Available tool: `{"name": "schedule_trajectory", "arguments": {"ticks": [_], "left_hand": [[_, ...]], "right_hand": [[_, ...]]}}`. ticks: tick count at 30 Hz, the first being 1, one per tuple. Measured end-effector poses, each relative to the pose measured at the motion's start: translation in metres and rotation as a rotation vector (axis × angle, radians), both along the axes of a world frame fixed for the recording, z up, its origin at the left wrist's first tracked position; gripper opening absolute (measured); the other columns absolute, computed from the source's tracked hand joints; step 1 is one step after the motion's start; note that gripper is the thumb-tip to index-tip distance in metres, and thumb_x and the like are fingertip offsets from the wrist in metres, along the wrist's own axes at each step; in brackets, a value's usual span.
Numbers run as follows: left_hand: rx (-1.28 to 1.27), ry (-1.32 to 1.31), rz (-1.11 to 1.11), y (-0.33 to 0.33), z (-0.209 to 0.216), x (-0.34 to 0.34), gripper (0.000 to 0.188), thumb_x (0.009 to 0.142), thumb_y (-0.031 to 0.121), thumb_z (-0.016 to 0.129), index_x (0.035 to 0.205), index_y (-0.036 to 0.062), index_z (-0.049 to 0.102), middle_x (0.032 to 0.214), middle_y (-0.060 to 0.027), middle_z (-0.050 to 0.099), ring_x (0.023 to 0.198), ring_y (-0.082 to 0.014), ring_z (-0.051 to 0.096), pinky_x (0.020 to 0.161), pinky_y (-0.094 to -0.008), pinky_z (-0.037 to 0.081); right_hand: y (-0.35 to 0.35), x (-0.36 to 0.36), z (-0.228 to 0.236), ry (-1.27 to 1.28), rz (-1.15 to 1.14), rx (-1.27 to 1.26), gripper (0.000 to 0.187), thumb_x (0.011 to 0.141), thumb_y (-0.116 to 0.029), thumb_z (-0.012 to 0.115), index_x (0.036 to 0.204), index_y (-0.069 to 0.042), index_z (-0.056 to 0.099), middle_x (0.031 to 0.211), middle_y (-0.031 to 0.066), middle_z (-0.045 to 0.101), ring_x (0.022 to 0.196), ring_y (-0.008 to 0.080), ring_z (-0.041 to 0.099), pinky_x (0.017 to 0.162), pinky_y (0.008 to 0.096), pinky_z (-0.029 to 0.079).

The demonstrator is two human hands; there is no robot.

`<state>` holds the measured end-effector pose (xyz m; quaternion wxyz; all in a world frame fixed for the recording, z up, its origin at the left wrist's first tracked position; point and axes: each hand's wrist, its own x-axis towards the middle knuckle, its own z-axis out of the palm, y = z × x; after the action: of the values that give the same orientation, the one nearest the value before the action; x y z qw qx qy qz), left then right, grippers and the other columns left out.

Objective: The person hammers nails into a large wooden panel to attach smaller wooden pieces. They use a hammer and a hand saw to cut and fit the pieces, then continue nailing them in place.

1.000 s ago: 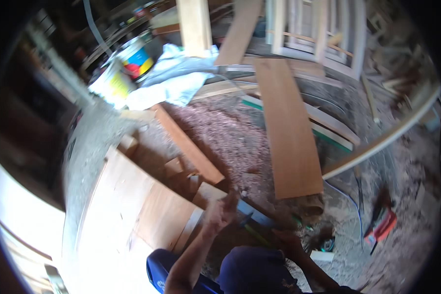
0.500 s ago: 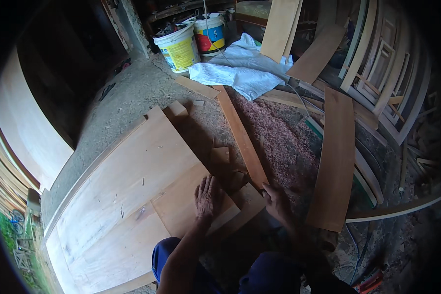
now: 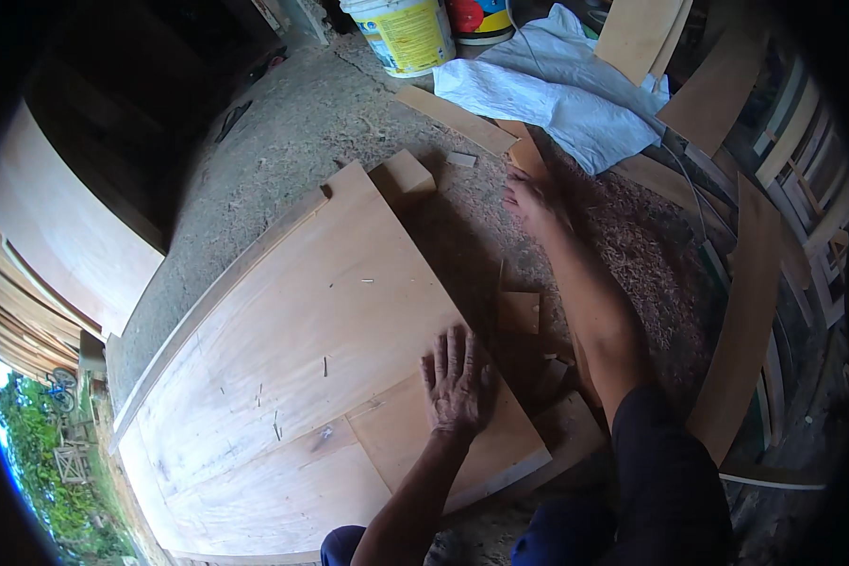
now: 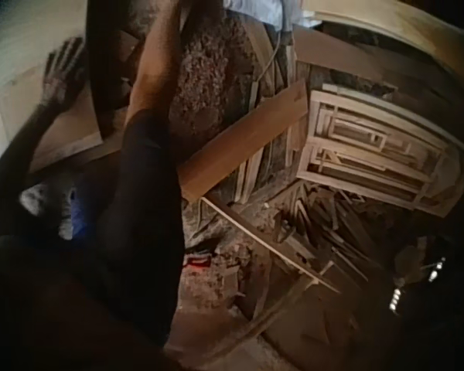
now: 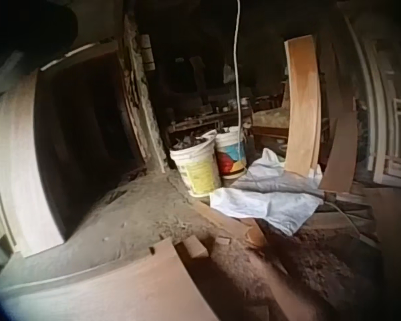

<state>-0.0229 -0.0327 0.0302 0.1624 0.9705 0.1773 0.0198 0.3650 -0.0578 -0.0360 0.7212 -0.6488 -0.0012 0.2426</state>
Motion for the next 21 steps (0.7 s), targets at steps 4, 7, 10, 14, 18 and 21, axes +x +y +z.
{"name": "schedule_trajectory", "arguments": {"ticks": [4, 7, 10, 14, 18, 21], "left_hand": [[-0.010, 0.051, 0.033, 0.012, 0.003, -0.006, 0.066, 0.102, 0.039, 0.049, 0.161, 0.0148, 0.031, 0.168, -0.0142, 0.023, 0.156, -0.0375, 0.019, 0.124, -0.0604, 0.011], [-0.022, 0.043, 0.013, 0.005, 0.003, -0.001, 0.067, 0.101, 0.040, 0.051, 0.161, 0.0166, 0.031, 0.169, -0.0131, 0.023, 0.156, -0.0370, 0.018, 0.124, -0.0606, 0.011], [-0.005, 0.038, -0.007, 0.012, 0.003, 0.004, 0.067, 0.101, 0.040, 0.052, 0.161, 0.0171, 0.031, 0.169, -0.0128, 0.024, 0.156, -0.0367, 0.018, 0.124, -0.0607, 0.011], [-0.013, 0.050, 0.015, 0.010, 0.000, -0.006, 0.065, 0.102, 0.039, 0.051, 0.161, 0.0175, 0.032, 0.169, -0.0131, 0.023, 0.156, -0.0360, 0.018, 0.124, -0.0599, 0.011], [0.014, -0.013, 0.028, 0.015, 0.000, -0.008, 0.063, 0.103, 0.040, 0.049, 0.159, 0.0162, 0.034, 0.168, -0.0129, 0.024, 0.156, -0.0351, 0.019, 0.124, -0.0587, 0.011], [0.072, -0.090, 0.006, 0.016, -0.005, -0.012, 0.062, 0.103, 0.037, 0.050, 0.158, 0.0117, 0.035, 0.165, -0.0153, 0.030, 0.154, -0.0359, 0.025, 0.124, -0.0555, 0.018]], "right_hand": [[0.064, 0.031, -0.013, 0.104, 0.003, 0.093, 0.055, 0.103, -0.030, 0.057, 0.155, -0.021, 0.044, 0.153, 0.0034, 0.042, 0.131, 0.0282, 0.047, 0.106, 0.0454, 0.046], [0.065, 0.073, -0.016, 0.138, -0.119, 0.195, 0.051, 0.099, -0.029, 0.063, 0.148, -0.020, 0.049, 0.154, 0.0029, 0.041, 0.136, 0.0272, 0.042, 0.113, 0.0485, 0.039], [0.052, 0.081, -0.005, 0.184, -0.237, 0.301, 0.044, 0.096, -0.031, 0.069, 0.136, -0.016, 0.057, 0.149, 0.0023, 0.046, 0.140, 0.0212, 0.040, 0.110, 0.0524, 0.040], [0.004, 0.027, 0.006, -0.239, -0.239, 0.155, 0.039, 0.096, -0.021, 0.071, 0.131, -0.008, 0.059, 0.126, 0.0046, 0.061, 0.119, 0.0204, 0.057, 0.097, 0.0430, 0.050], [-0.103, -0.068, 0.043, -0.900, -0.425, -0.167, 0.028, 0.096, -0.003, 0.069, 0.123, -0.001, 0.062, 0.105, 0.0069, 0.070, 0.084, 0.0210, 0.069, 0.078, 0.0285, 0.055], [-0.188, -0.186, 0.120, -1.331, -0.310, -0.504, 0.029, 0.094, 0.002, 0.067, 0.123, -0.001, 0.062, 0.096, 0.0118, 0.067, 0.089, 0.0278, 0.070, 0.079, 0.0336, 0.058]]}}
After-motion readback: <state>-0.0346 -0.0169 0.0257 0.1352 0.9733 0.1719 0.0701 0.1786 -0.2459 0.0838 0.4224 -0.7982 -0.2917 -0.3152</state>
